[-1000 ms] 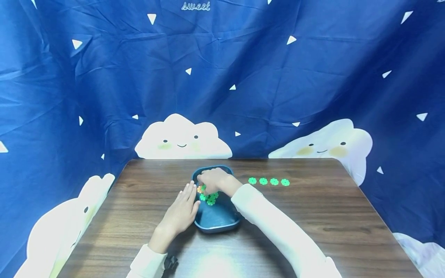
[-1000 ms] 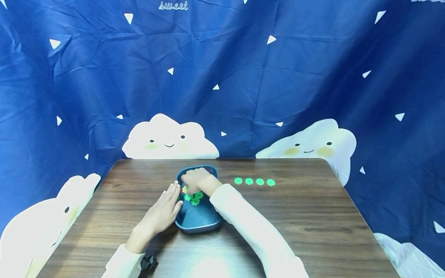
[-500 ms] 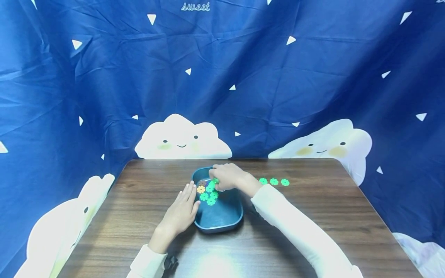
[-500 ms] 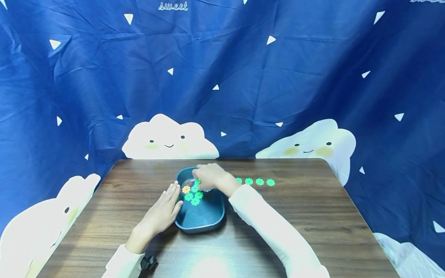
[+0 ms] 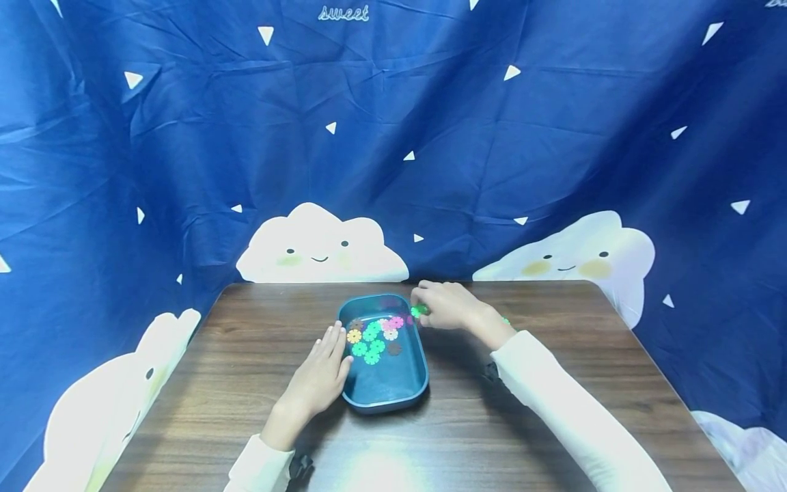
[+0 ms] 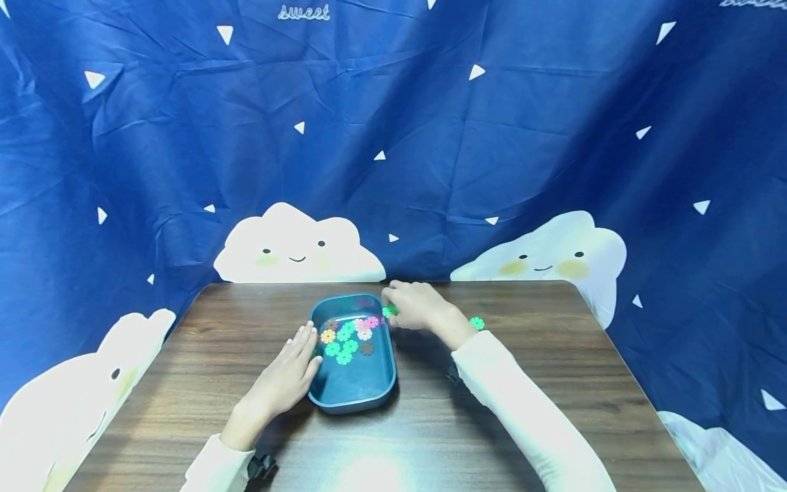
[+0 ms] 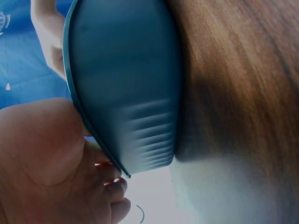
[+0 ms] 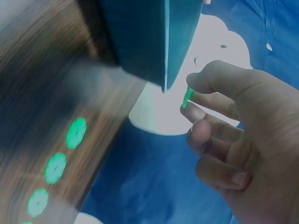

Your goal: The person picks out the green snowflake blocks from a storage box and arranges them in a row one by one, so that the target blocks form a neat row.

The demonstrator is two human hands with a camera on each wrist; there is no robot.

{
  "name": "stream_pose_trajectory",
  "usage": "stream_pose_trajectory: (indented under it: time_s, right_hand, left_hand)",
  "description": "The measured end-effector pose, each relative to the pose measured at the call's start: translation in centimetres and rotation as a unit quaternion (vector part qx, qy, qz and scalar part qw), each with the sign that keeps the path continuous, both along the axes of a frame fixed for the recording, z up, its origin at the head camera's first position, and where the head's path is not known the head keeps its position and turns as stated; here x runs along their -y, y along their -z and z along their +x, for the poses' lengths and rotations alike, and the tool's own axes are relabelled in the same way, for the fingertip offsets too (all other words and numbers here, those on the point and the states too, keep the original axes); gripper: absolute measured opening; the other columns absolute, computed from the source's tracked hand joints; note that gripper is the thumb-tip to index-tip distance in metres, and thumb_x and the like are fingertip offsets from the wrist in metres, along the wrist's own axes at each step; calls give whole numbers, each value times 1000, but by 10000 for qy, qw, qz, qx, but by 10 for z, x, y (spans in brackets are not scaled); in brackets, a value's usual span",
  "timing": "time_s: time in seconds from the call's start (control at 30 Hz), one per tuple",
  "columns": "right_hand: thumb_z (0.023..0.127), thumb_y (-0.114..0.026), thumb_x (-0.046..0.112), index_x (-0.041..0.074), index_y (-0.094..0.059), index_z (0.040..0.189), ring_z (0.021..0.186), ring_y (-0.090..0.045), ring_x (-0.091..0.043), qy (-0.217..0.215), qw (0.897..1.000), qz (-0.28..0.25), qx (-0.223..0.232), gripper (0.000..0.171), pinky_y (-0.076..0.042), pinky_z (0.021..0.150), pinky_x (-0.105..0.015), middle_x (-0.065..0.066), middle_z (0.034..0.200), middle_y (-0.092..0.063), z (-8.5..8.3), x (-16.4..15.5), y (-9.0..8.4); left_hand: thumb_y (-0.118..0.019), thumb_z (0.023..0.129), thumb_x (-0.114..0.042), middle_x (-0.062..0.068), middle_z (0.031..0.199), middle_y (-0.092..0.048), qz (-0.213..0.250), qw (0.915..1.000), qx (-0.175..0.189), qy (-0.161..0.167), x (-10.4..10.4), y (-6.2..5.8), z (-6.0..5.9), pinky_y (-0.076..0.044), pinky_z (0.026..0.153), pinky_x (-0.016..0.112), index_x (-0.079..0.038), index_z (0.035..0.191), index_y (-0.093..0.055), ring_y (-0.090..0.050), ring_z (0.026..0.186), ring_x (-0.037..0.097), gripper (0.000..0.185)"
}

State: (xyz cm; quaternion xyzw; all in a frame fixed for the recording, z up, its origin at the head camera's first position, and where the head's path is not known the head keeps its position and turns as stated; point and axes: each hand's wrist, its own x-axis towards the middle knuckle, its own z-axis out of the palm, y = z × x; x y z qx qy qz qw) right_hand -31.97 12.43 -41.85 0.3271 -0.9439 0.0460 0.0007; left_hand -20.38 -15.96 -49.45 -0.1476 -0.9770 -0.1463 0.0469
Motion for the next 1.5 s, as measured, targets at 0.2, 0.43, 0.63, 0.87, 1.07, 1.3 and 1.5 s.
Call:
stream_pose_trajectory:
  time_s: [0.2, 0.43, 0.63, 0.87, 1.07, 1.3, 1.5]
  right_hand:
    - [82, -71, 29, 23, -66, 107, 73, -54, -13, 300, 9994, -151, -124, 26, -47, 60, -31, 8, 94, -56, 1, -32, 0]
    - [82, -71, 28, 23, -67, 108, 75, -58, -12, 619, 9976, -236, -203, 27, -51, 65, -37, 6, 96, -61, 0, -71, 4]
    - [83, -72, 28, 21, -67, 111, 80, -62, -15, 830, 9959, -333, -141, 29, -53, 69, -43, 3, 104, -64, 0, -102, 8]
    - [80, -72, 22, 18, -68, 108, 78, -58, -14, 1046, 9937, -406, -60, 29, -52, 66, -43, 1, 98, -62, 2, -141, 23]
    - [80, -73, 21, 16, -68, 108, 76, -58, -15, 1352, 9897, -476, -29, 29, -52, 65, -45, 0, 98, -61, 2, -169, 39]
    - [84, -72, 22, 15, -68, 109, 90, -65, -27, 1540, 9865, -557, 82, 27, -53, 72, -54, -6, 107, -64, 2, -190, 52]
    - [85, -71, 22, 14, -68, 111, 95, -65, -33, 1745, 9826, -596, 231, 27, -52, 73, -58, -6, 107, -63, 1, -199, 64]
  left_hand:
    - [-42, 105, -32, 16, 164, -19, -2, 10000, -9, 25, 0, 0, 0, -25, 122, 50, 0, 154, -24, -21, 151, 32, 61]
    - [-42, 105, -31, 15, 164, -18, -29, 10000, -8, 35, 1, 0, 0, -25, 122, 50, -1, 154, -24, -20, 151, 31, 61]
    - [-39, 105, -33, 15, 164, -19, -3, 10000, -13, -2, 2, 0, -1, -24, 122, 49, -1, 154, -24, -21, 151, 31, 61]
    - [-37, 106, -36, 15, 164, -18, -57, 10000, 13, 7, 1, 1, -1, -24, 122, 49, -1, 155, -23, -21, 151, 31, 61]
    - [-39, 105, -36, 14, 164, -18, -30, 10000, 25, -28, 1, 1, 0, -24, 123, 49, -2, 155, -24, -20, 152, 30, 61]
    - [-41, 105, -34, 14, 164, -18, -96, 9999, 21, -56, 2, 1, -1, -25, 122, 49, -2, 154, -25, -20, 152, 31, 61]
    - [-38, 105, -35, 13, 165, -16, -73, 9999, 97, -38, 2, 0, -1, -24, 123, 48, -2, 155, -23, -17, 152, 30, 61]
